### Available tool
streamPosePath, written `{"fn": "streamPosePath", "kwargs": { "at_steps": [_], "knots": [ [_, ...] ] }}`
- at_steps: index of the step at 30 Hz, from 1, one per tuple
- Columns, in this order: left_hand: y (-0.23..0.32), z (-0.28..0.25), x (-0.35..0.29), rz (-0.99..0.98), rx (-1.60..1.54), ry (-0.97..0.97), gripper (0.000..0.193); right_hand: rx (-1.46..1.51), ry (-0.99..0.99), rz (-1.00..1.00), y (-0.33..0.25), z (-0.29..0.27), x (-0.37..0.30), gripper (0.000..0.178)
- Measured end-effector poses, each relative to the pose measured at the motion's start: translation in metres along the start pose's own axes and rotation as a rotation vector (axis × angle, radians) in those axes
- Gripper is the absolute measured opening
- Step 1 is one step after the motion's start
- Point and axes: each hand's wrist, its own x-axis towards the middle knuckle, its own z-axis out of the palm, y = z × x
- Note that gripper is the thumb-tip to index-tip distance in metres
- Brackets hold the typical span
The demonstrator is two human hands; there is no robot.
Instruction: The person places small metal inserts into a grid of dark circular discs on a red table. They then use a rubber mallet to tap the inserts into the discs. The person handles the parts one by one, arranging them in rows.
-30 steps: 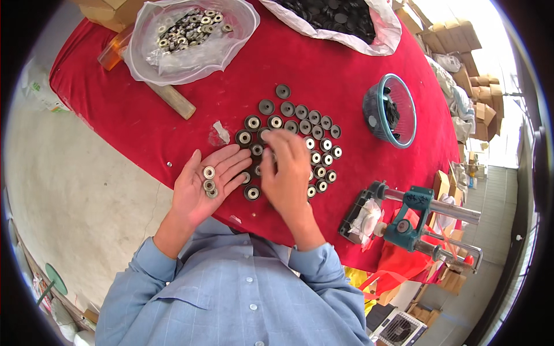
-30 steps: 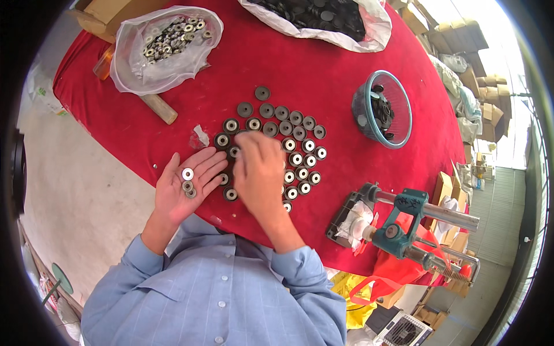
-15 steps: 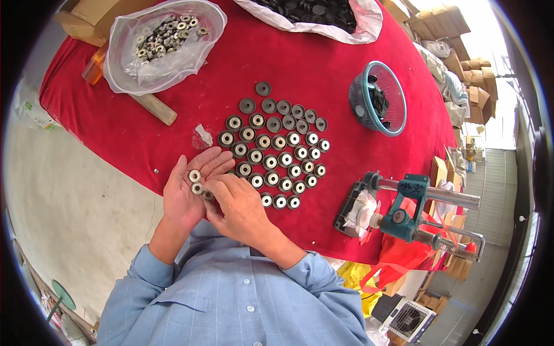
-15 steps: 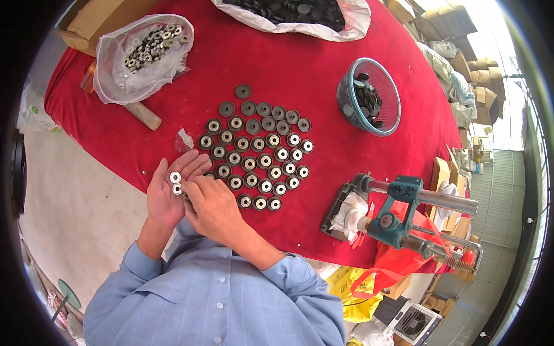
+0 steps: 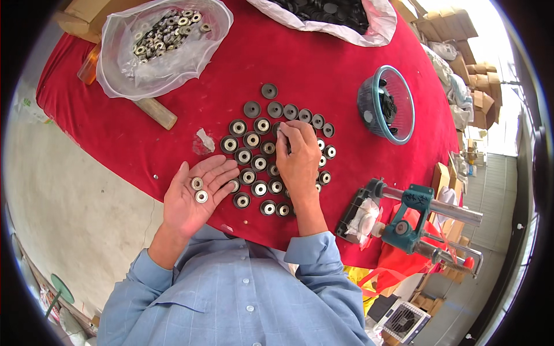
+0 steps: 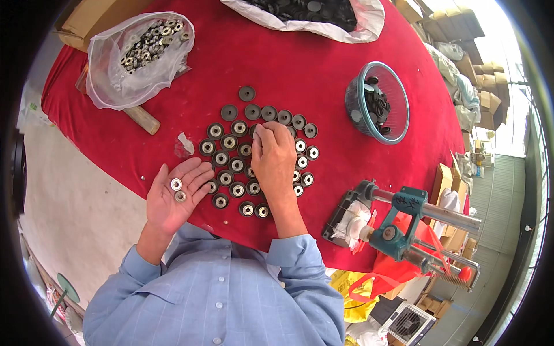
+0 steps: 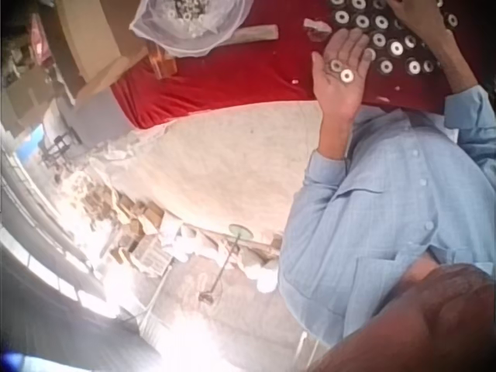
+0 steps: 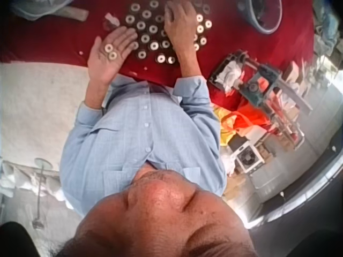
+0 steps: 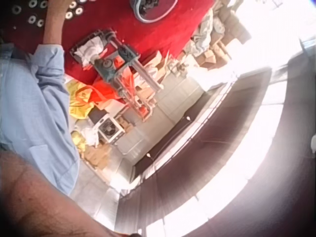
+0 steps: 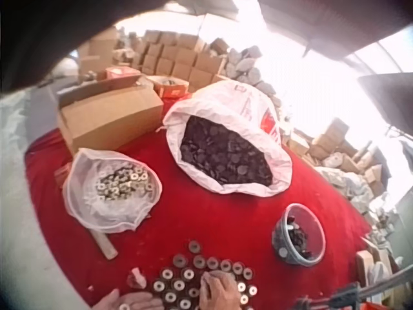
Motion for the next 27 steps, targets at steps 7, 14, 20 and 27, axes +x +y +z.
{"fn": "streamPosePath", "kwargs": {
  "at_steps": [7,14,20,27],
  "knots": [
    [0.0,0.0,0.0,0.008,0.022,-0.007,0.069,-0.119,-0.02,-0.182,-0.007,-0.001,-0.006,0.023],
    [-0.001,-0.002,-0.001,0.009,0.038,-0.028,0.07,-0.209,-0.059,-0.134,-0.013,-0.009,-0.015,0.035],
    [0.0,0.001,-0.004,0.014,0.037,-0.002,0.069,-0.367,-0.117,-0.073,-0.026,-0.011,-0.028,0.046],
    [0.002,0.001,-0.003,0.016,0.049,-0.035,0.067,-0.306,-0.138,-0.041,-0.03,-0.019,-0.017,0.044]
  ]
}}
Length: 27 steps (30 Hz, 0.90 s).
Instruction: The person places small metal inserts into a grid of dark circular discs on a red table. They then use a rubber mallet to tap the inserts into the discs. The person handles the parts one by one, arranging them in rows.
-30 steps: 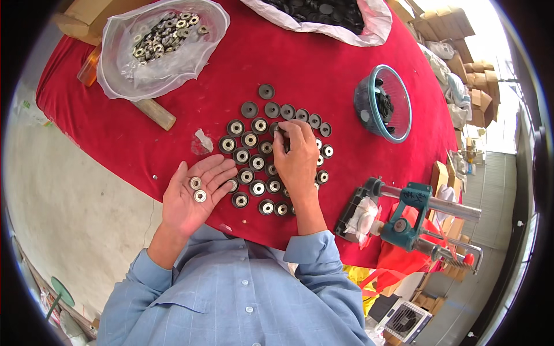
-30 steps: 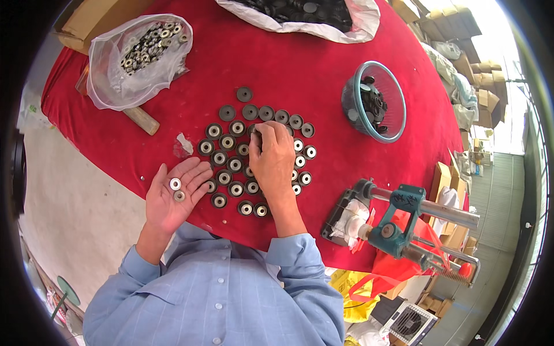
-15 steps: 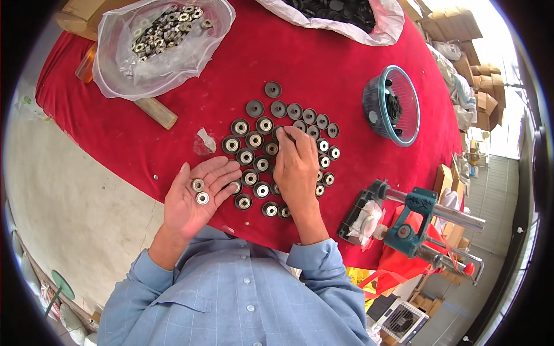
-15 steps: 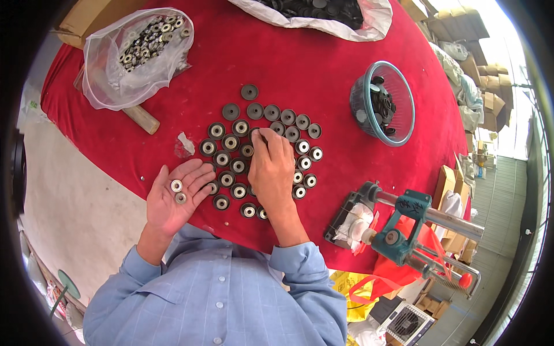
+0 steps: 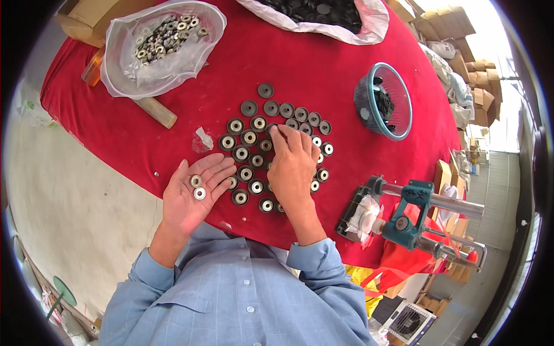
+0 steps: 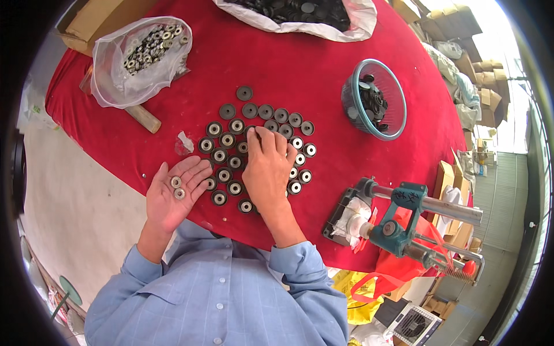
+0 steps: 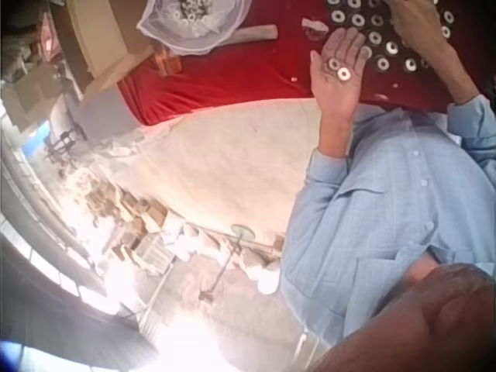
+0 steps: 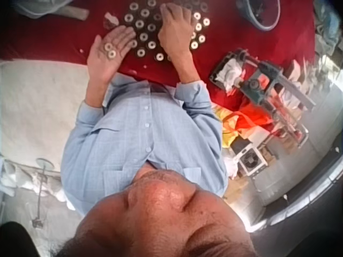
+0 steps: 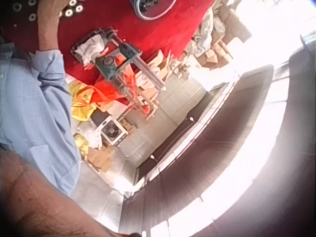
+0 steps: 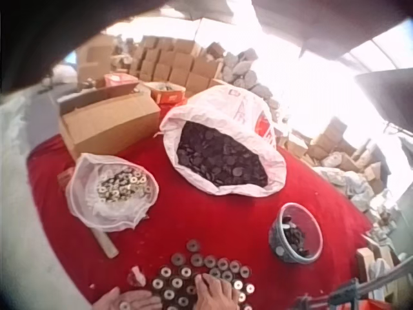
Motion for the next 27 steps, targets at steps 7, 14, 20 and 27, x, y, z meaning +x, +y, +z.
{"fn": "streamPosePath", "kwargs": {
  "at_steps": [7,14,20,27],
  "knots": [
    [-0.013,0.021,0.005,0.006,0.061,0.08,0.062,0.778,-0.27,0.027,-0.056,-0.042,-0.038,0.048],
    [-0.035,0.034,0.011,0.036,0.28,0.107,0.049,0.731,-0.05,-0.059,-0.066,-0.022,-0.055,0.033],
    [-0.021,0.041,0.009,0.0,0.436,0.115,0.044,0.416,0.254,0.134,0.022,-0.039,-0.002,0.025],
    [-0.009,0.044,0.012,-0.054,0.631,0.199,0.036,0.091,0.208,0.082,0.077,-0.003,0.01,0.021]
  ]
}}
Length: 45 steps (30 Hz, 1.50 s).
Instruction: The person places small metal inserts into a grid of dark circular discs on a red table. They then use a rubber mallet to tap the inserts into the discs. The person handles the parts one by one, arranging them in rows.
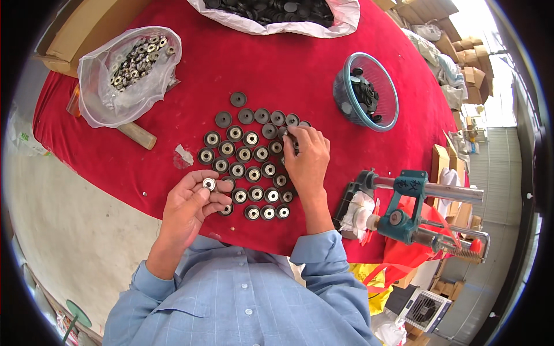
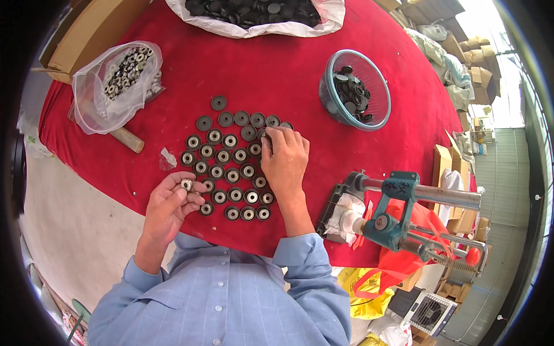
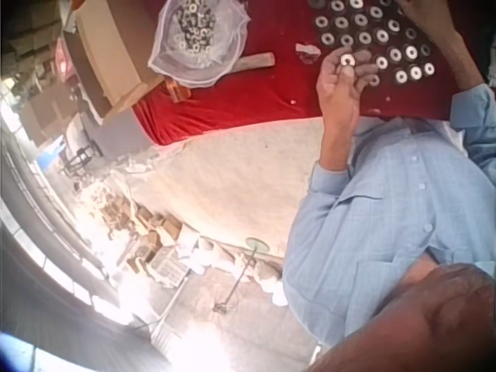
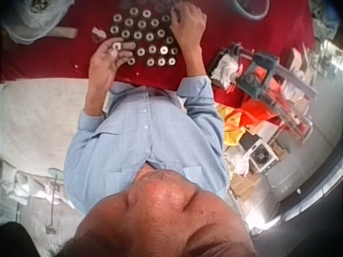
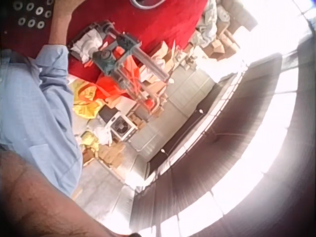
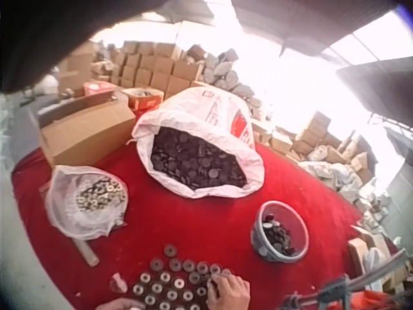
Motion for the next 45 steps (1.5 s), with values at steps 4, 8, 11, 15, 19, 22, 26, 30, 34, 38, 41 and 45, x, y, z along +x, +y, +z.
{"fn": "streamPosePath", "kwargs": {
  "at_steps": [4,8,11,15,19,22,26,30,34,38,41,45],
  "knots": [
    [0.004,-0.003,0.001,0.034,0.079,0.022,0.031,0.006,-0.001,-0.044,0.001,0.008,-0.007,0.02],
    [0.008,0.0,0.007,0.111,0.129,0.092,0.028,-0.06,-0.015,-0.058,-0.003,0.009,-0.012,0.021],
    [0.016,0.001,0.02,0.195,0.268,0.052,0.029,-0.165,-0.052,-0.087,-0.011,0.002,-0.019,0.028],
    [0.037,0.047,0.044,0.26,0.451,0.03,0.016,-0.134,-0.074,-0.047,-0.005,0.002,-0.014,0.044],
    [0.03,0.066,0.093,0.402,0.696,-0.071,0.013,-0.077,-0.067,-0.005,-0.007,-0.003,-0.02,0.041],
    [0.02,0.077,0.125,0.45,0.977,-0.073,0.011,0.027,0.009,0.041,-0.002,-0.014,-0.025,0.042],
    [0.004,0.074,0.15,0.469,1.253,-0.043,0.01,0.134,0.161,0.094,0.007,-0.028,-0.029,0.042],
    [-0.001,0.068,0.159,0.588,1.337,-0.029,0.013,0.158,0.203,0.127,0.02,-0.023,-0.039,0.037],
    [-0.003,0.072,0.163,0.59,1.32,-0.016,0.014,0.294,0.205,0.251,0.031,-0.012,-0.048,0.03],
    [0.002,0.076,0.167,0.537,1.391,0.026,0.015,0.358,0.248,0.281,0.034,-0.011,-0.047,0.027],
    [0.005,0.07,0.17,0.536,1.405,0.028,0.015,0.397,0.262,0.304,0.035,-0.011,-0.047,0.026],
    [0.003,0.072,0.17,0.559,1.503,0.09,0.014,0.457,0.287,0.338,0.037,-0.012,-0.046,0.025]
  ]
}}
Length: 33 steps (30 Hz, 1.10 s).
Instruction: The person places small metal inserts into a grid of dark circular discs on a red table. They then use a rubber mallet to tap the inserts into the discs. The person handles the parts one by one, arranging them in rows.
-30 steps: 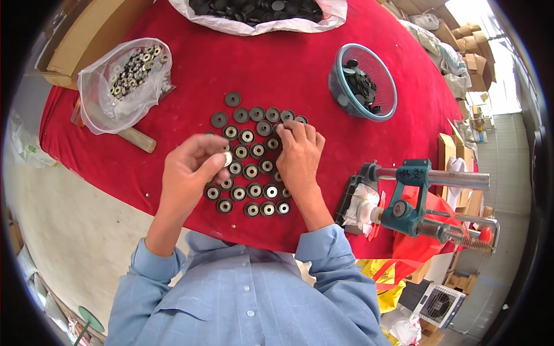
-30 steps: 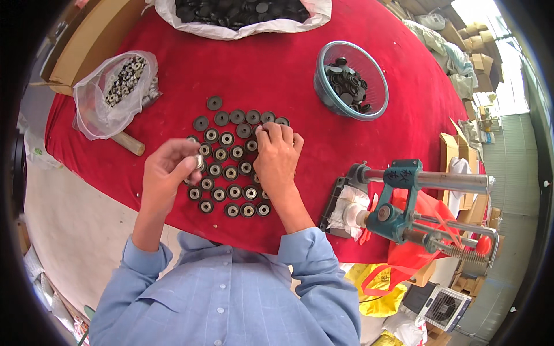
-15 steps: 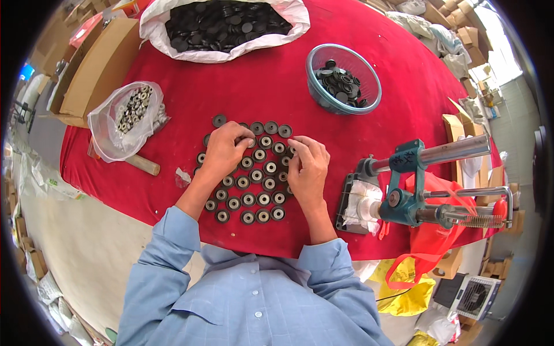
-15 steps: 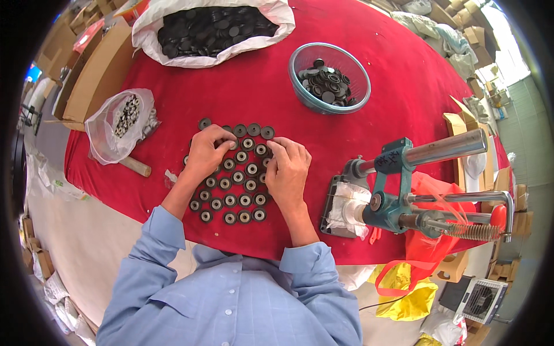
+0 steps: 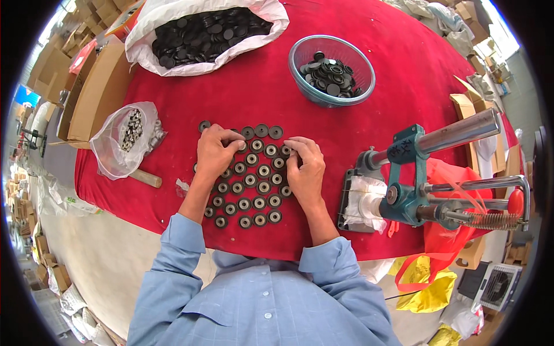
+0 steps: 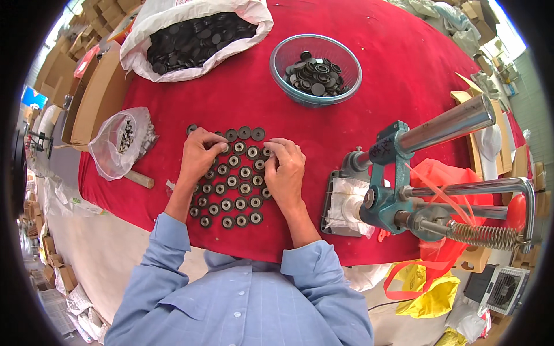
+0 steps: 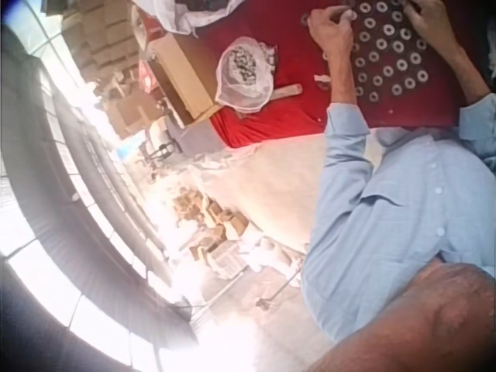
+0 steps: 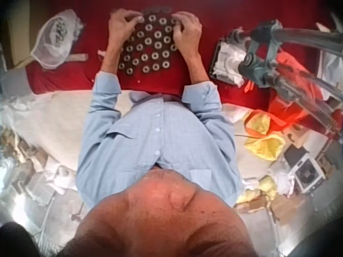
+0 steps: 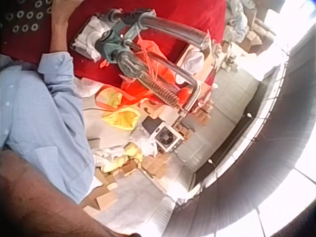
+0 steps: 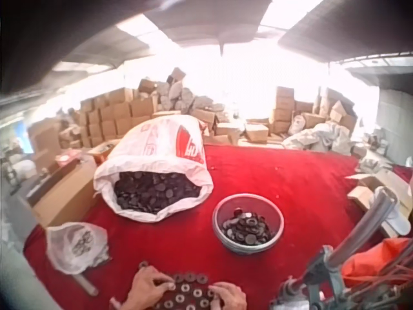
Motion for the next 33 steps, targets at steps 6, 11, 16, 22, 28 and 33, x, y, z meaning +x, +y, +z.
{"fn": "streamPosePath", "kwargs": {
  "at_steps": [6,11,16,22,28,33],
  "knots": [
    [0.003,0.003,0.001,-0.003,0.01,0.003,0.021,0.081,0.032,0.057,-0.005,-0.003,0.005,0.024],
    [-0.005,0.003,0.002,-0.022,0.038,0.004,0.022,0.107,0.036,0.062,-0.006,-0.007,0.005,0.025],
    [0.01,-0.029,-0.011,-0.026,-0.257,0.167,0.016,0.14,0.009,0.094,-0.004,-0.011,0.003,0.026],
    [-0.062,-0.168,0.005,0.056,0.329,0.54,0.021,0.124,0.038,0.042,0.002,-0.011,0.006,0.026],
    [-0.162,-0.254,0.036,-0.291,-0.013,0.358,0.03,0.173,0.004,0.097,0.0,-0.011,0.007,0.025],
    [-0.196,-0.236,0.067,-0.305,0.432,0.058,0.051,0.129,0.006,0.098,0.001,-0.016,0.009,0.025]
  ]
}}
